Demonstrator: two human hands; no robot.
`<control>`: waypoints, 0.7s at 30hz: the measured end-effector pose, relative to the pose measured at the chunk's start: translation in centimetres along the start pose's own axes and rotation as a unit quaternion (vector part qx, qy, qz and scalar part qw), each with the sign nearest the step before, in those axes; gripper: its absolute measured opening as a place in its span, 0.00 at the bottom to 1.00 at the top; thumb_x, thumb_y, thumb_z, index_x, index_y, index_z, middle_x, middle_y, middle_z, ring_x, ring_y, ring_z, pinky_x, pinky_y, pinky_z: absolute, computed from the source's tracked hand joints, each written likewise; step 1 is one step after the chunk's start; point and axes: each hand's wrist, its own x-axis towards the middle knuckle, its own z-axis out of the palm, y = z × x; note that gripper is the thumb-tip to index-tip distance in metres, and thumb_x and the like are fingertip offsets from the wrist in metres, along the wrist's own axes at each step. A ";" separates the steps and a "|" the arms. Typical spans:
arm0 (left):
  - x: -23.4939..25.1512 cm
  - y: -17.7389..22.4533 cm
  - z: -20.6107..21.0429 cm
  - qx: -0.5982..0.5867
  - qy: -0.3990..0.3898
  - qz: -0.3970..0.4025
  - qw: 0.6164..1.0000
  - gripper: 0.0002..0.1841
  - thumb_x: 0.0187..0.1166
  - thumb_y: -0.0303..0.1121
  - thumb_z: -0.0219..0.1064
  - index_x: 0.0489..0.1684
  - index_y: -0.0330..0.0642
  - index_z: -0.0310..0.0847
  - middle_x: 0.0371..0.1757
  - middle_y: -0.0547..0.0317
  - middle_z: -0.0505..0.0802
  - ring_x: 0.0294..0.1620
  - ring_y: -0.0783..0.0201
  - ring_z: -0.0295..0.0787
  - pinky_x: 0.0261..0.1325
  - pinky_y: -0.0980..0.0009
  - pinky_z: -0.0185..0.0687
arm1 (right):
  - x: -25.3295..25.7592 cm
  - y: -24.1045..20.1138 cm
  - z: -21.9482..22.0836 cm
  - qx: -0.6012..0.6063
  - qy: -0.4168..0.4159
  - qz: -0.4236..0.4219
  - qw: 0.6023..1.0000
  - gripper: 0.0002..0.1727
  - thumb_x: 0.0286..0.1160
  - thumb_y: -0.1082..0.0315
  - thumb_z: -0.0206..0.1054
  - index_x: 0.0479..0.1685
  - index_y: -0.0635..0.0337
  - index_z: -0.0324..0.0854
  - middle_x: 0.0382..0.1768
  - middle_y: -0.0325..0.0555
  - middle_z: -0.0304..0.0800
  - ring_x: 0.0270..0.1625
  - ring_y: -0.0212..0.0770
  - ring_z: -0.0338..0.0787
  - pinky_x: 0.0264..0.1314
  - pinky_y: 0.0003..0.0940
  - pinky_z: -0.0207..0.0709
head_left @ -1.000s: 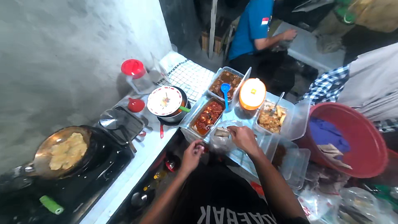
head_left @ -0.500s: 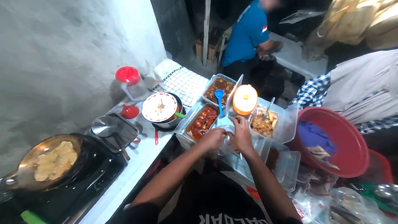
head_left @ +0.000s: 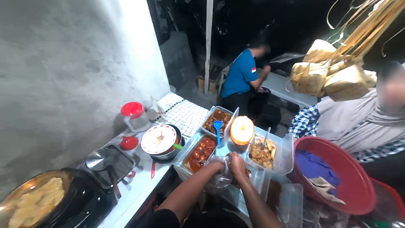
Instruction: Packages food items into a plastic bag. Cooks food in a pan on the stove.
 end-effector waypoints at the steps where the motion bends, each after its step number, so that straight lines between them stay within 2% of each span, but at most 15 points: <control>1: 0.4 0.0 0.0 0.000 -0.003 0.003 1.000 0.24 0.83 0.42 0.62 0.72 0.36 0.78 0.70 0.31 0.84 0.75 0.32 0.77 0.72 0.27 0.68 | 0.2 0.1 0.0 0.009 -0.003 0.003 1.000 0.15 0.75 0.64 0.67 0.58 0.45 0.90 0.60 0.45 0.91 0.59 0.50 0.92 0.57 0.57 0.86; 5: 1.4 -0.1 -0.2 0.012 -0.019 0.010 1.000 0.24 0.83 0.43 0.61 0.68 0.34 0.81 0.70 0.32 0.85 0.75 0.34 0.78 0.72 0.28 0.68 | 1.2 0.5 0.2 0.039 -0.003 -0.004 0.999 0.15 0.73 0.68 0.67 0.57 0.48 0.91 0.59 0.47 0.91 0.60 0.49 0.92 0.60 0.53 0.86; 8: 2.2 -0.7 0.4 -0.004 -0.028 0.016 0.999 0.24 0.84 0.42 0.60 0.73 0.37 0.78 0.74 0.35 0.83 0.78 0.35 0.76 0.74 0.28 0.67 | 1.4 0.7 0.8 0.079 0.026 -0.022 0.996 0.15 0.71 0.73 0.67 0.53 0.52 0.92 0.56 0.51 0.91 0.58 0.50 0.92 0.61 0.50 0.86; 11: 3.1 -1.3 1.2 -0.033 -0.018 0.016 0.999 0.24 0.81 0.41 0.63 0.74 0.42 0.79 0.75 0.39 0.83 0.79 0.37 0.75 0.75 0.28 0.67 | 1.5 1.0 1.4 0.100 0.064 -0.041 0.992 0.15 0.69 0.76 0.66 0.50 0.53 0.93 0.53 0.50 0.91 0.56 0.48 0.92 0.60 0.47 0.87; 14: 3.3 -1.2 1.6 0.009 -0.009 0.037 0.999 0.26 0.82 0.41 0.63 0.77 0.39 0.76 0.77 0.37 0.81 0.82 0.36 0.72 0.77 0.30 0.66 | 1.9 1.3 0.9 0.096 0.065 -0.039 0.992 0.16 0.69 0.77 0.66 0.51 0.53 0.93 0.54 0.50 0.91 0.57 0.48 0.92 0.62 0.47 0.86; 17: 3.4 -1.1 2.6 0.080 0.016 0.072 0.994 0.26 0.86 0.40 0.60 0.78 0.35 0.73 0.80 0.38 0.78 0.83 0.37 0.68 0.83 0.36 0.60 | 2.2 1.6 0.2 0.095 0.074 -0.045 0.992 0.16 0.70 0.77 0.65 0.51 0.54 0.93 0.55 0.49 0.92 0.57 0.48 0.92 0.62 0.48 0.86; 21: 3.1 -0.8 2.9 0.087 0.024 0.062 0.994 0.26 0.85 0.41 0.60 0.79 0.38 0.73 0.81 0.40 0.77 0.83 0.35 0.68 0.80 0.34 0.64 | 1.7 1.7 0.2 0.101 0.092 -0.052 0.989 0.15 0.68 0.76 0.66 0.49 0.53 0.94 0.53 0.48 0.92 0.54 0.47 0.93 0.58 0.48 0.87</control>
